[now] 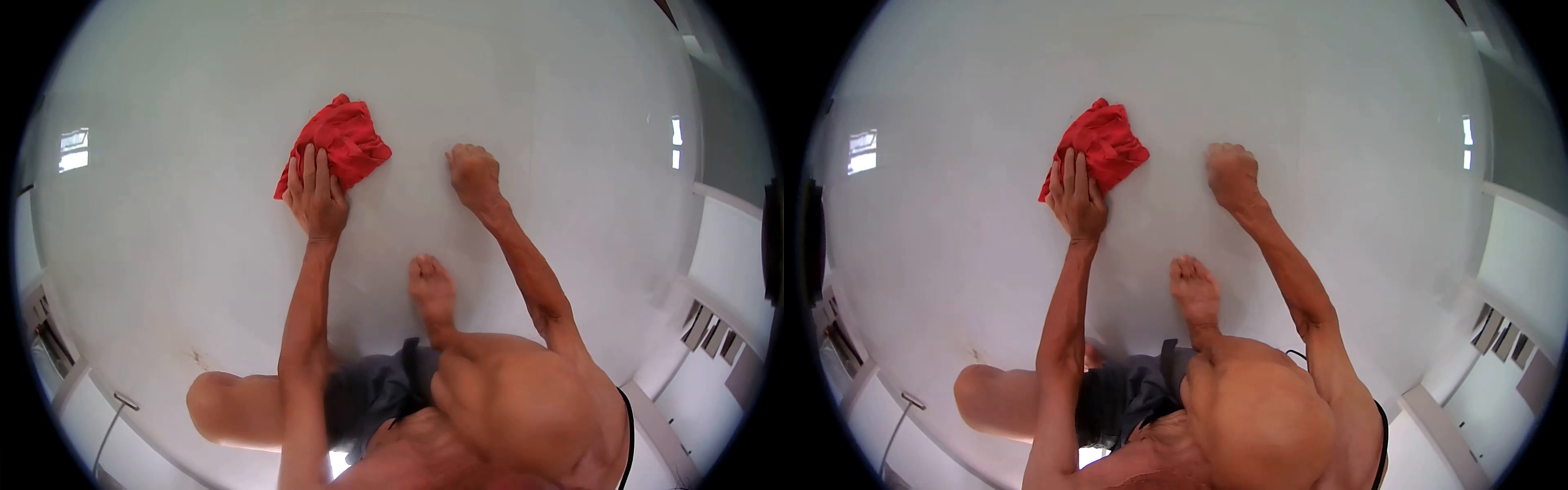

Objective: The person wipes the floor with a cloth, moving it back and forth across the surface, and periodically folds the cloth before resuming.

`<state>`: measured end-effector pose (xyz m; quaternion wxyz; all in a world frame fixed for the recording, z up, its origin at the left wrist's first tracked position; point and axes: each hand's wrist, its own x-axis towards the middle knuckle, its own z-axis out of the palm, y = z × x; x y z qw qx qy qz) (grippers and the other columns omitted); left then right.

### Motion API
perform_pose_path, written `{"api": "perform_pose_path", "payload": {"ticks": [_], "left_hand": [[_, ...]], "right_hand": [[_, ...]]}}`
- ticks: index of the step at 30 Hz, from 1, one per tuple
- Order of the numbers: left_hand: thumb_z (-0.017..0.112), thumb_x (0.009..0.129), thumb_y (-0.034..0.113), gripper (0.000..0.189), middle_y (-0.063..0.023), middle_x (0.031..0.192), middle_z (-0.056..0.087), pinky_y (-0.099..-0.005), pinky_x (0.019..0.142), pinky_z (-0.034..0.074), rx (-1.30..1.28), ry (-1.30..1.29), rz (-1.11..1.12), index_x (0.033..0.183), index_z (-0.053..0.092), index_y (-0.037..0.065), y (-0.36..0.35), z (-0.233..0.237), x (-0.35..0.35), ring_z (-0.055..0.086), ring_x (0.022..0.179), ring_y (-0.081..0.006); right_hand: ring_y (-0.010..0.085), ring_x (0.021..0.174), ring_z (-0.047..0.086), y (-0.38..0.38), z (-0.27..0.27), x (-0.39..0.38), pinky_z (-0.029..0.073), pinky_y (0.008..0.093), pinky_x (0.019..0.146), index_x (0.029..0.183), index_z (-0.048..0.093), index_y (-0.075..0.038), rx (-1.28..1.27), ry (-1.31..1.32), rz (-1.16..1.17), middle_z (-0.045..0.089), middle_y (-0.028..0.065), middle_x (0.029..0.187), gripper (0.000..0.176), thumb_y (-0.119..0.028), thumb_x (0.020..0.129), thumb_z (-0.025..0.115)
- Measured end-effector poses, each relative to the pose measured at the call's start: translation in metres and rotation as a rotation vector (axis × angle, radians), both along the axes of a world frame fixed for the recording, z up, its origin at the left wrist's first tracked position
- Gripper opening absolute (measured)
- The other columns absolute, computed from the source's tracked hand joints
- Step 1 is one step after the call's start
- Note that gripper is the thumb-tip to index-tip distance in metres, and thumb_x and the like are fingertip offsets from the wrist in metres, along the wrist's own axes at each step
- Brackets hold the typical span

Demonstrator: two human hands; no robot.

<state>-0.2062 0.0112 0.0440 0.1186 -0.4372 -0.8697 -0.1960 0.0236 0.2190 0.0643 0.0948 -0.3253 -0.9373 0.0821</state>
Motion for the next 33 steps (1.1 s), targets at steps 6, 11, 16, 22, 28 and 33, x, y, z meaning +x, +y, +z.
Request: {"api": "perform_pose_path", "payload": {"ticks": [6,11,16,22,28,33], "left_hand": [[0.07,0.095,0.013,0.051,-0.0003,0.159,0.059,-0.0415,0.1,0.042,0.042,-0.05,0.008,0.146,0.067,0.015,-0.003,-0.001,-0.002,0.049,0.147,-0.0303],[0.072,0.093,0.012,0.053,0.0003,0.159,0.059,-0.0412,0.1,0.042,0.05,-0.089,0.007,0.146,0.068,0.016,-0.004,0.0,-0.004,0.049,0.147,-0.0306],[0.073,0.093,0.013,0.053,0.0007,0.16,0.058,-0.041,0.1,0.042,0.065,-0.105,0.008,0.146,0.068,0.017,-0.005,-0.001,-0.006,0.049,0.147,-0.0309],[0.072,0.094,0.014,0.052,0.0017,0.16,0.058,-0.0417,0.099,0.041,0.066,-0.111,0.012,0.146,0.068,0.018,-0.005,-0.001,-0.006,0.049,0.147,-0.0312],[0.072,0.094,0.015,0.051,0.0015,0.159,0.059,-0.0423,0.099,0.041,0.08,-0.111,0.01,0.145,0.068,0.018,-0.006,-0.003,-0.006,0.048,0.148,-0.031],[0.072,0.093,0.015,0.052,0.0011,0.159,0.059,-0.0425,0.1,0.041,0.045,-0.121,0.017,0.145,0.068,0.018,-0.005,-0.001,-0.005,0.048,0.148,-0.0311]], "right_hand": [[0.0272,0.077,0.068,0.017,-0.007,0.0,0.059,0.037,0.065,0.083,0.061,-0.01,0.122,-0.153,-0.06,0.065,0.0082,0.081,0.015,0.0,0.082,0.073],[0.0253,0.075,0.069,0.013,-0.01,-0.004,0.058,0.0342,0.059,0.084,0.062,-0.01,0.212,-0.33,0.087,0.066,0.008,0.081,0.014,-0.009,0.091,0.074],[0.025,0.076,0.069,0.013,0.007,-0.018,0.059,0.0332,0.058,0.084,0.062,-0.01,0.163,-0.298,0.009,0.065,0.0079,0.079,0.018,-0.016,0.099,0.069],[0.0286,0.078,0.07,0.025,0.003,-0.011,0.058,0.0373,0.058,0.082,0.062,-0.008,0.087,-0.201,0.012,0.068,0.0099,0.08,0.024,-0.017,0.103,0.066],[0.0323,0.074,0.07,0.021,0.009,-0.016,0.057,0.0411,0.06,0.082,0.061,-0.007,0.034,-0.226,-0.041,0.067,0.0117,0.076,0.026,-0.018,0.105,0.064],[0.0323,0.067,0.069,0.018,0.004,-0.017,0.057,0.0408,0.059,0.081,0.06,-0.007,0.097,-0.131,0.083,0.066,0.0118,0.074,0.028,-0.018,0.106,0.064]]}}
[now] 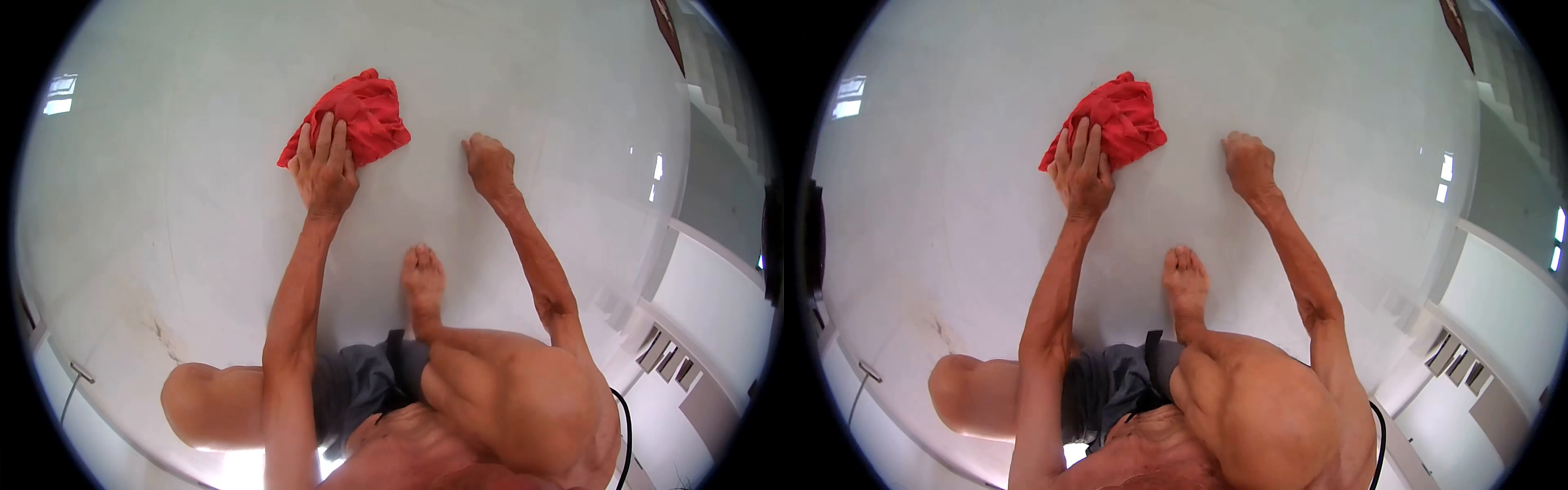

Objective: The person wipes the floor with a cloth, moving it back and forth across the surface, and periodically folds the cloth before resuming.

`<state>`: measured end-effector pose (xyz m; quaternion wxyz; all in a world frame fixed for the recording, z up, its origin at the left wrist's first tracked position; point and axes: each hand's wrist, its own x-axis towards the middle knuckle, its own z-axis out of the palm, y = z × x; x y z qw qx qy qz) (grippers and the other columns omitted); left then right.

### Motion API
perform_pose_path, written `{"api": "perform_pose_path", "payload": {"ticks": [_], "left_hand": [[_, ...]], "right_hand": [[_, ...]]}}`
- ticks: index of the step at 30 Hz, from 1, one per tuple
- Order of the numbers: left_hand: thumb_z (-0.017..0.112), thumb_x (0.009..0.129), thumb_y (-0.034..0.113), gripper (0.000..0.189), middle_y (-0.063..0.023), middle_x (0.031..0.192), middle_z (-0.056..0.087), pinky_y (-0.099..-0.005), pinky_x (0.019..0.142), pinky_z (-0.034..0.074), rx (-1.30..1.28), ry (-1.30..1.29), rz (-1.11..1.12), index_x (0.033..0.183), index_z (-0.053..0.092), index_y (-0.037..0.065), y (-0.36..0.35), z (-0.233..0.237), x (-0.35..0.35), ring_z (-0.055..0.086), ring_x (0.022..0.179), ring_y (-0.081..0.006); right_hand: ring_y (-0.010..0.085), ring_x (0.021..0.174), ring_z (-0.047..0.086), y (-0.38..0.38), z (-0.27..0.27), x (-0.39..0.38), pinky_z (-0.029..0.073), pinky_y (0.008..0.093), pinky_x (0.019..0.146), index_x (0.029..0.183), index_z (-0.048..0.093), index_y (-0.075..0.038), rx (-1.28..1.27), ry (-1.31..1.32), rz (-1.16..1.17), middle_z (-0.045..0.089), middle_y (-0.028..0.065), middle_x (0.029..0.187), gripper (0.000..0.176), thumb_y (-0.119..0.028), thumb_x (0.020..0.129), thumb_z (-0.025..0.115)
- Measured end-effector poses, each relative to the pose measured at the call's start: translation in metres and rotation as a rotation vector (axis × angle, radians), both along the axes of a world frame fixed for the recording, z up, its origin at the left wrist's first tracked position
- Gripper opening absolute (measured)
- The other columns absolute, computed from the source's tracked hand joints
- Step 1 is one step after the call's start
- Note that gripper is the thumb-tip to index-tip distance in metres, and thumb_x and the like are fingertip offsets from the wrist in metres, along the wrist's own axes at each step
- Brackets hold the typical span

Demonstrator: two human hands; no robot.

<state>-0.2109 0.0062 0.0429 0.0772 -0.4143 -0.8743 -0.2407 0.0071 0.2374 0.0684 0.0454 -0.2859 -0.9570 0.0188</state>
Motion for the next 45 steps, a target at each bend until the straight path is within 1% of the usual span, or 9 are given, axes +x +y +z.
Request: {"api": "perform_pose_path", "payload": {"ticks": [3,6,10,13,17,23,33,42,45], "left_hand": [[0.072,0.093,0.014,0.051,0.0006,0.159,0.058,-0.0428,0.101,0.041,0.001,0.006,0.002,0.144,0.068,0.017,-0.001,0.001,-0.002,0.048,0.148,-0.031],[0.072,0.094,0.013,0.05,0.0002,0.159,0.058,-0.0431,0.101,0.041,-0.015,0.017,0.004,0.144,0.069,0.016,-0.002,0.002,-0.001,0.048,0.148,-0.0308],[0.07,0.096,0.012,0.049,0.0,0.16,0.058,-0.044,0.102,0.04,-0.012,0.03,-0.001,0.144,0.068,0.015,0.001,0.0,0.0,0.048,0.148,-0.0307],[0.069,0.097,0.013,0.048,-0.0005,0.159,0.059,-0.0448,0.102,0.041,-0.047,0.058,-0.006,0.145,0.068,0.015,0.001,0.002,0.0,0.048,0.148,-0.0311],[0.068,0.098,0.014,0.046,-0.0016,0.159,0.06,-0.0457,0.099,0.042,-0.042,0.1,-0.028,0.144,0.068,0.014,0.002,-0.003,0.003,0.049,0.147,-0.0328],[0.068,0.096,0.014,0.048,-0.0043,0.158,0.06,-0.0474,0.096,0.043,-0.002,0.121,-0.157,0.144,0.068,0.012,-0.007,0.007,0.002,0.05,0.145,-0.0369],[0.066,0.092,0.002,0.053,-0.0054,0.16,0.058,-0.0468,0.094,0.044,0.036,-0.067,-0.608,0.144,0.067,0.011,0.024,0.005,0.132,0.048,0.148,-0.0419],[0.064,0.093,0.003,0.054,-0.006,0.163,0.054,-0.0449,0.094,0.045,0.046,-0.288,-0.774,0.147,0.065,0.01,0.04,0.017,0.216,0.045,0.151,-0.0416],[0.064,0.092,0.003,0.056,-0.0073,0.164,0.053,-0.0451,0.094,0.045,0.021,-0.295,-0.738,0.147,0.064,0.01,0.038,0.016,0.221,0.045,0.151,-0.0425]], "right_hand": [[0.0325,0.071,0.069,0.016,0.006,-0.001,0.056,0.0429,0.059,0.08,0.059,-0.007,-0.122,-0.068,-0.269,0.067,0.0118,0.077,0.024,-0.014,0.102,0.066],[0.0321,0.071,0.069,-0.002,0.001,-0.001,0.055,0.0433,0.057,0.08,0.059,-0.008,0.014,-0.012,0.016,0.066,0.0118,0.076,0.02,-0.009,0.098,0.066],[0.0338,0.08,0.069,-0.007,-0.013,-0.006,0.055,0.047,0.06,0.08,0.058,-0.007,-0.118,0.047,-0.354,0.066,0.0117,0.083,0.012,-0.005,0.091,0.062],[0.036,0.085,0.069,-0.05,-0.02,-0.021,0.056,0.0487,0.065,0.089,0.061,-0.005,-0.16,0.205,-0.26,0.066,0.0143,0.093,0.002,-0.003,0.088,0.062],[0.0424,0.098,0.071,-0.115,0.007,-0.049,0.061,0.0493,0.08,0.123,0.064,0.003,-0.388,0.511,-0.006,0.066,0.0257,0.124,0.033,-0.004,0.09,0.062],[0.0444,0.118,0.069,-0.143,0.024,-0.102,0.062,0.0472,0.089,0.14,0.059,0.002,-0.445,0.525,-0.236,0.059,0.0276,0.147,0.041,-0.015,0.103,0.064],[0.0428,0.116,0.068,-0.159,0.016,0.074,0.059,0.0491,0.091,0.14,0.06,0.0,-0.152,0.337,-0.512,0.063,0.025,0.14,0.043,-0.02,0.103,0.068],[0.0321,0.081,0.072,-0.189,0.046,0.144,0.056,0.0445,0.078,0.144,0.055,-0.001,-0.54,0.527,-1.234,0.074,0.0154,0.092,0.054,-0.035,0.105,0.071],[0.0234,0.08,0.068,-0.187,0.043,0.15,0.056,0.0386,0.078,0.145,0.055,-0.003,-0.5,0.525,-1.253,0.073,0.0122,0.094,0.054,-0.038,0.106,0.07]]}}
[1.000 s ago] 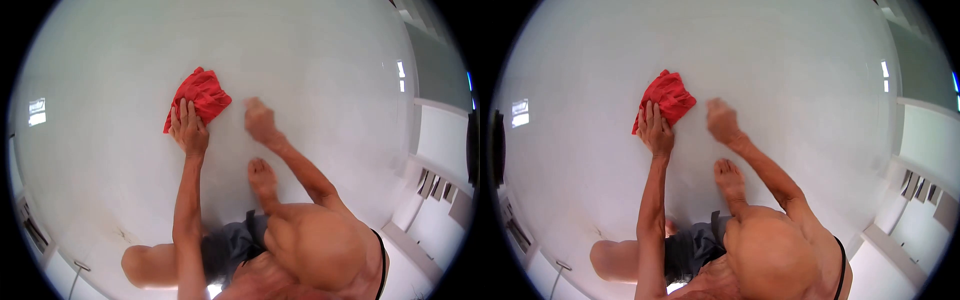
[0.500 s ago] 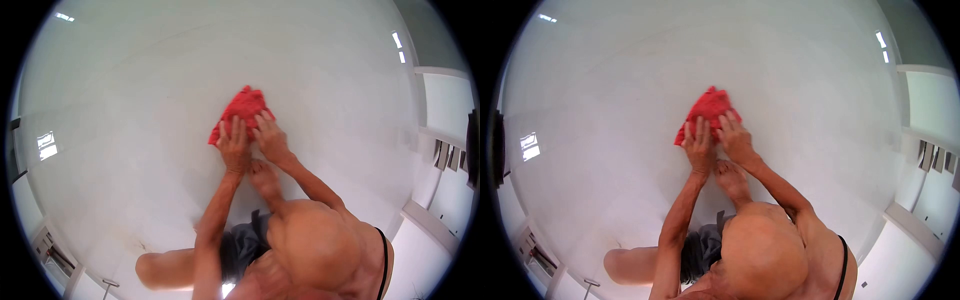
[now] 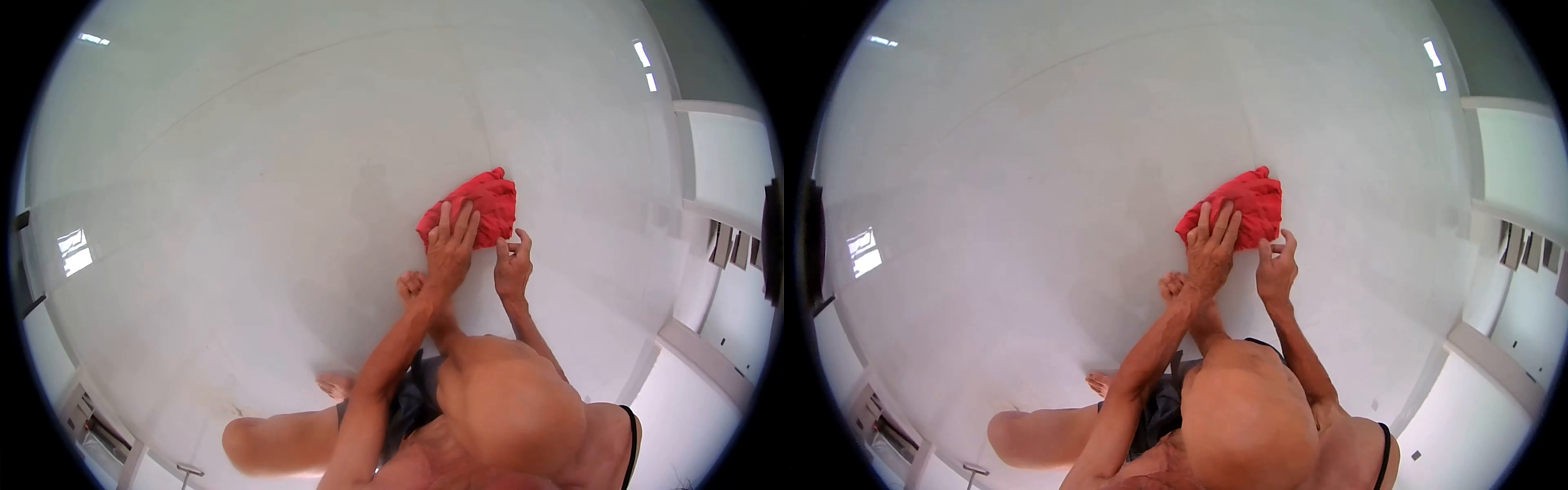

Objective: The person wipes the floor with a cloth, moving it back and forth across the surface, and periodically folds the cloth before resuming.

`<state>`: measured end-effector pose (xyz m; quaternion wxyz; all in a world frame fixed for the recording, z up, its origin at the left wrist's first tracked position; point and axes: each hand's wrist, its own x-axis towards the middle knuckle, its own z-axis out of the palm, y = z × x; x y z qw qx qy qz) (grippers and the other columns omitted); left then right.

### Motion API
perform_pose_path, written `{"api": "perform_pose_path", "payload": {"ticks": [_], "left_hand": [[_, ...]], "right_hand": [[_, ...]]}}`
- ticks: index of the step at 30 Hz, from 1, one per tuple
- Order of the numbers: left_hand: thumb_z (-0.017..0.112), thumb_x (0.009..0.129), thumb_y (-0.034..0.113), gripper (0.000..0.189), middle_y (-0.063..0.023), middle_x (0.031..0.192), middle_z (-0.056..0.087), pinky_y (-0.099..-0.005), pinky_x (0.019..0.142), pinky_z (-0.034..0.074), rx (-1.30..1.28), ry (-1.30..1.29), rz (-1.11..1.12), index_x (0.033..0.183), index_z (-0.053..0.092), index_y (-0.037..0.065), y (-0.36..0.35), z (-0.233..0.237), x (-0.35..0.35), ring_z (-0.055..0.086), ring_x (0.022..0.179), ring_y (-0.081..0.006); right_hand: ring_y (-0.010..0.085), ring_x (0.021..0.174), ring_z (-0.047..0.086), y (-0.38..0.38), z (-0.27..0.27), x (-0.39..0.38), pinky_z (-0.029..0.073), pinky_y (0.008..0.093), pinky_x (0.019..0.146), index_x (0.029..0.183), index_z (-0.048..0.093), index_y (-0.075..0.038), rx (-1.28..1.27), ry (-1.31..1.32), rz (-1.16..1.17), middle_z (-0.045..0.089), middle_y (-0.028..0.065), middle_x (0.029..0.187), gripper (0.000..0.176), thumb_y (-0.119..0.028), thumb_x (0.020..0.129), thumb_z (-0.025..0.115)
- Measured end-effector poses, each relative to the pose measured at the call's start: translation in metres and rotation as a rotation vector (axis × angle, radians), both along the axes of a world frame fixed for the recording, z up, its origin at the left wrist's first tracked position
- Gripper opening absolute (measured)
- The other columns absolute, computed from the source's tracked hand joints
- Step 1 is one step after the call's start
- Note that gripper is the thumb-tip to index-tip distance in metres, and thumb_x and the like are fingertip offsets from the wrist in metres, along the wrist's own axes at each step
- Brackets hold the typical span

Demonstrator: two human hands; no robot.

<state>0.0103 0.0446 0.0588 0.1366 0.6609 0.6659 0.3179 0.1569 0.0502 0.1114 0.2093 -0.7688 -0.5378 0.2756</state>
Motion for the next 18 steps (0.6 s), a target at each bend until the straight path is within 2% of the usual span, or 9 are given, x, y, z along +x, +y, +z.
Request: {"api": "perform_pose_path", "payload": {"ticks": [3,6,7,10,11,14,16,18], "left_hand": [[0.064,0.09,0.003,0.059,-0.0094,0.165,0.051,-0.0453,0.097,0.045,-0.016,-0.001,-0.059,0.148,0.063,0.008,-0.004,0.002,0.008,0.043,0.152,-0.0434],[0.065,0.088,0.002,0.061,-0.011,0.166,0.049,-0.0457,0.099,0.045,0.058,-0.049,-0.137,0.149,0.062,0.006,-0.006,0.0,0.015,0.04,0.154,-0.0438],[0.065,0.088,0.002,0.061,-0.0112,0.167,0.048,-0.0455,0.101,0.044,0.042,-0.069,-0.147,0.149,0.062,0.006,-0.005,0.0,0.016,0.038,0.156,-0.0432],[0.066,0.088,0.002,0.061,-0.0109,0.166,0.048,-0.0451,0.101,0.044,0.072,-0.048,-0.187,0.149,0.062,0.007,0.004,-0.003,0.013,0.038,0.155,-0.0432],[0.067,0.088,0.003,0.061,-0.0099,0.165,0.049,-0.0452,0.1,0.044,0.087,-0.038,-0.183,0.149,0.062,0.007,0.01,-0.005,0.014,0.04,0.154,-0.0429],[0.068,0.087,0.003,0.062,-0.0088,0.165,0.05,-0.0452,0.098,0.044,0.123,-0.028,-0.138,0.149,0.062,0.007,0.045,-0.011,0.007,0.042,0.152,-0.0425],[0.068,0.087,0.002,0.061,-0.009,0.162,0.053,-0.0458,0.096,0.046,0.142,0.006,-0.094,0.147,0.063,0.007,0.074,-0.01,-0.011,0.045,0.148,-0.0425],[0.068,0.087,0.002,0.059,-0.0099,0.16,0.054,-0.0467,0.095,0.047,0.155,0.048,-0.024,0.146,0.063,0.007,0.102,-0.011,-0.03,0.047,0.147,-0.0433]], "right_hand": [[0.0291,0.088,0.072,0.02,-0.003,0.003,0.057,0.0412,0.082,0.144,0.055,-0.003,-0.072,-0.014,0.028,0.075,0.0171,0.102,0.057,-0.042,0.105,0.07],[0.0369,0.1,0.074,0.032,-0.017,0.001,0.057,0.0447,0.088,0.141,0.057,-0.001,-0.005,-0.169,0.053,0.076,0.0223,0.111,0.055,-0.041,0.105,0.068],[0.0454,0.107,0.073,0.035,-0.018,0.003,0.057,0.0489,0.089,0.138,0.057,-0.001,0.0,-0.096,0.022,0.075,0.0296,0.115,0.049,-0.036,0.105,0.067],[0.0439,0.103,0.074,0.038,-0.03,0.002,0.058,0.0495,0.087,0.134,0.059,0.0,0.046,-0.079,-0.007,0.076,0.0281,0.112,0.043,-0.033,0.107,0.064],[0.045,0.093,0.075,0.043,-0.04,-0.002,0.057,0.0531,0.081,0.123,0.062,-0.004,0.141,-0.124,0.002,0.076,0.0265,0.101,0.034,-0.035,0.109,0.057],[0.0473,0.082,0.072,0.087,-0.046,-0.011,0.055,0.0564,0.074,0.11,0.061,-0.008,0.032,-0.26,0.049,0.075,0.0249,0.09,0.032,-0.038,0.11,0.052],[0.0492,0.078,0.07,0.125,-0.056,-0.024,0.054,0.0588,0.071,0.103,0.059,-0.01,0.104,-0.372,0.165,0.074,0.024,0.084,0.031,-0.039,0.109,0.049],[0.0466,0.078,0.071,0.165,-0.05,-0.053,0.054,0.0581,0.07,0.103,0.059,-0.011,0.139,-0.384,0.284,0.075,0.0215,0.085,0.027,-0.036,0.109,0.049]]}}
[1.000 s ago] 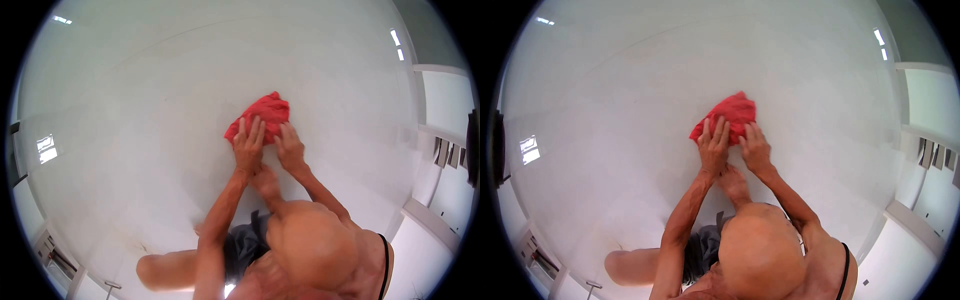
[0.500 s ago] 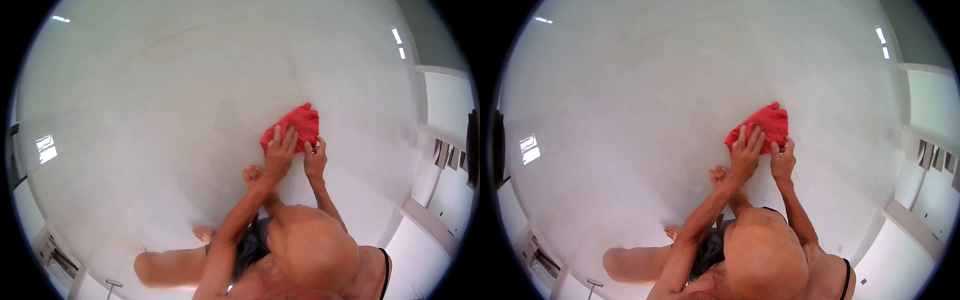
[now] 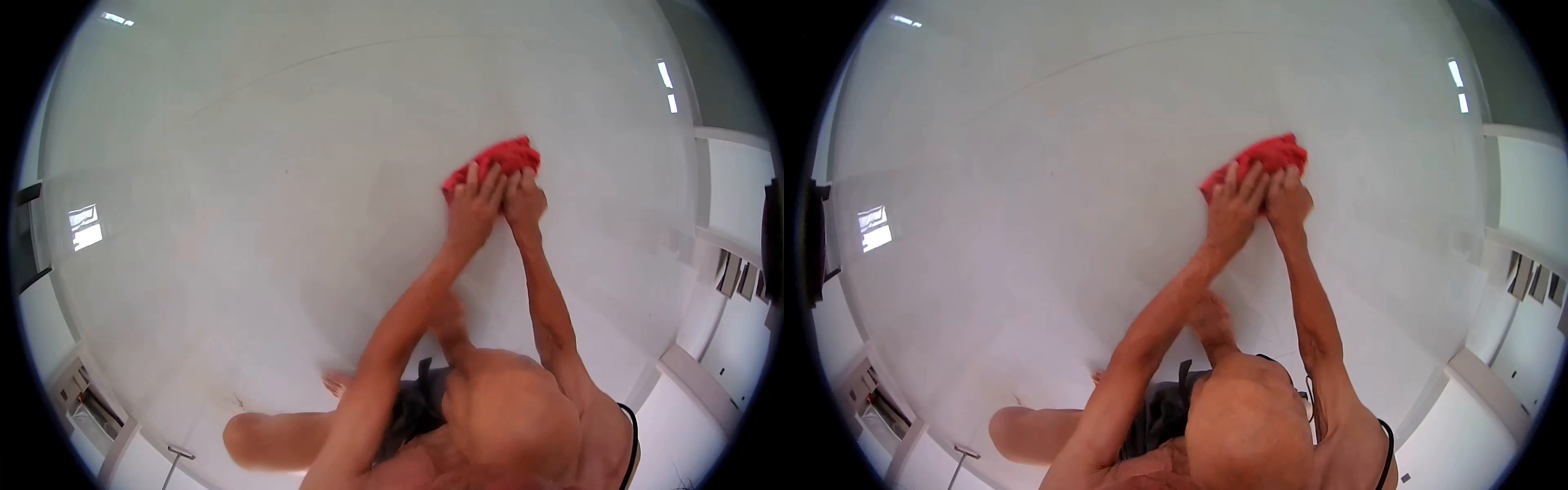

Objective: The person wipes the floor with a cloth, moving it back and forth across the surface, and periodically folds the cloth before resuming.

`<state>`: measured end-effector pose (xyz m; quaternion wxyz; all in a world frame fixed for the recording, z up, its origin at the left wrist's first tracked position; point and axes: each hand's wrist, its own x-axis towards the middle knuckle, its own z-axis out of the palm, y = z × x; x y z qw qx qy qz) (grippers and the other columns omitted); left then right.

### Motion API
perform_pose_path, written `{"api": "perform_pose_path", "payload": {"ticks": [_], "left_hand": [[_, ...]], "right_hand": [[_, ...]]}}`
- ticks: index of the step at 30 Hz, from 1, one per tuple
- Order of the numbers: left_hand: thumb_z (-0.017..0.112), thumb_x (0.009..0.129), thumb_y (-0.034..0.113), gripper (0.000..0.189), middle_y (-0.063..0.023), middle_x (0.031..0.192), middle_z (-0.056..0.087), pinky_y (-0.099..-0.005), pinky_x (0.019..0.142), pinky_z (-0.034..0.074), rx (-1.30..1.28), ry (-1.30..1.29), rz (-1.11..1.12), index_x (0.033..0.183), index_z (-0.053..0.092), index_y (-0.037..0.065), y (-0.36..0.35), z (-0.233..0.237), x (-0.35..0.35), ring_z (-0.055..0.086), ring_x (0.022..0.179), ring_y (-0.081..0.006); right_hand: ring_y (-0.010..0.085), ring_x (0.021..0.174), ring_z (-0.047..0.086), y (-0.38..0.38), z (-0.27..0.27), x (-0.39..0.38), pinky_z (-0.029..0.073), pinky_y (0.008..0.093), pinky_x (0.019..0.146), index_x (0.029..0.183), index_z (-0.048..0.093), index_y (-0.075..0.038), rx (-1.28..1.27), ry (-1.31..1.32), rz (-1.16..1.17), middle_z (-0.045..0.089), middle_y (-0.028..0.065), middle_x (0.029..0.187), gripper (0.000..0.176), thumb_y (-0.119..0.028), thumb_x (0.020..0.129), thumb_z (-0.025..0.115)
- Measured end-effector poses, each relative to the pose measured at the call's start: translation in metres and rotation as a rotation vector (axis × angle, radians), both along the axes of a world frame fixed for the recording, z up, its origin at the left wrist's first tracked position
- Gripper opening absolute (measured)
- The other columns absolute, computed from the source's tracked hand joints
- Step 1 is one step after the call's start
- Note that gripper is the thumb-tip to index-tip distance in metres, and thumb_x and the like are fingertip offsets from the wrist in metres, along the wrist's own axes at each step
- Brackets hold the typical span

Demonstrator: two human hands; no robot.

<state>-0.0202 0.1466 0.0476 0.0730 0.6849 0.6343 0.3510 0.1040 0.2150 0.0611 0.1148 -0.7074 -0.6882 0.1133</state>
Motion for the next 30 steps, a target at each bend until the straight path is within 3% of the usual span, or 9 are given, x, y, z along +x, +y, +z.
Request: {"api": "perform_pose_path", "payload": {"ticks": [4,6,8,11,15,21,23,28,30], "left_hand": [[0.07,0.091,0.006,0.052,-0.01,0.149,0.063,-0.0512,0.093,0.049,-0.052,0.032,0.187,0.143,0.064,0.008,0.043,0.01,-0.078,0.058,0.133,-0.0419],[0.07,0.09,0.008,0.054,-0.0074,0.16,0.055,-0.0549,0.097,0.045,-0.086,0.063,0.27,0.144,0.066,0.011,0.037,-0.006,-0.131,0.05,0.142,-0.0422],[0.071,0.092,0.01,0.052,-0.0068,0.159,0.057,-0.0533,0.098,0.047,-0.067,0.324,0.439,0.143,0.067,0.014,0.013,-0.007,-0.182,0.054,0.139,-0.0407],[0.072,0.097,0.015,0.044,-0.008,0.155,0.061,-0.0521,0.099,0.051,-0.039,0.391,0.576,0.141,0.069,0.014,-0.04,-0.005,-0.251,0.06,0.133,-0.0397],[0.07,0.101,0.017,0.042,-0.0107,0.155,0.061,-0.0535,0.103,0.051,-0.108,0.425,0.651,0.142,0.068,0.013,-0.122,0.003,-0.294,0.058,0.135,-0.0414],[0.068,0.101,0.013,0.047,-0.0176,0.155,0.059,-0.0553,0.112,0.045,-0.216,0.385,0.678,0.147,0.063,0.009,-0.174,0.007,-0.264,0.053,0.139,-0.0468],[0.068,0.099,0.009,0.046,-0.0196,0.155,0.059,-0.0556,0.114,0.043,-0.181,0.354,0.641,0.145,0.065,0.006,-0.174,0.007,-0.24,0.052,0.139,-0.0483],[0.074,0.087,0.005,0.058,-0.0111,0.16,0.057,-0.0542,0.115,0.04,-0.158,0.282,0.411,0.145,0.066,0.007,-0.149,0.007,-0.163,0.045,0.15,-0.042],[0.071,0.084,0.0,0.062,-0.009,0.161,0.056,-0.0551,0.109,0.044,-0.178,0.21,0.295,0.145,0.067,0.01,-0.123,0.013,-0.131,0.045,0.151,-0.0417]], "right_hand": [[0.0381,0.076,0.075,0.065,-0.011,-0.083,0.057,0.0534,0.067,0.104,0.061,-0.011,0.14,-0.069,0.4,0.075,0.017,0.082,0.022,-0.03,0.107,0.051],[0.0358,0.072,0.075,0.08,-0.037,-0.152,0.057,0.0513,0.059,0.096,0.064,-0.012,0.067,-0.015,0.377,0.072,0.0156,0.075,0.024,-0.033,0.102,0.057],[0.0301,0.073,0.076,0.056,-0.008,-0.227,0.059,0.0486,0.056,0.094,0.065,-0.011,0.089,-0.008,0.51,0.073,0.011,0.08,0.019,-0.028,0.1,0.062],[0.0285,0.082,0.079,0.011,-0.014,-0.312,0.064,0.0403,0.066,0.109,0.064,0.002,0.125,0.063,0.729,0.077,0.0155,0.089,0.036,-0.028,0.092,0.074],[0.0224,0.081,0.078,-0.068,0.006,-0.363,0.062,0.0348,0.061,0.113,0.068,0.003,0.011,0.038,0.885,0.076,0.0114,0.097,0.035,-0.022,0.088,0.075],[0.0227,0.084,0.078,-0.112,0.01,-0.335,0.061,0.0336,0.065,0.121,0.064,0.005,-0.09,-0.053,1.06,0.074,0.0097,0.095,0.044,-0.021,0.087,0.077],[0.0215,0.08,0.077,-0.114,-0.013,-0.31,0.06,0.0331,0.059,0.109,0.065,-0.001,-0.071,0.069,1.029,0.072,0.0103,0.1,0.032,-0.019,0.086,0.076],[0.0233,0.082,0.076,-0.096,0.002,-0.189,0.062,0.0363,0.061,0.099,0.061,-0.008,-0.154,-0.053,0.832,0.066,0.0064,0.094,0.026,-0.013,0.082,0.08],[0.0251,0.086,0.076,-0.083,0.004,-0.137,0.063,0.0428,0.062,0.099,0.063,-0.011,-0.12,-0.076,0.695,0.067,0.007,0.096,0.007,-0.015,0.095,0.068]]}}
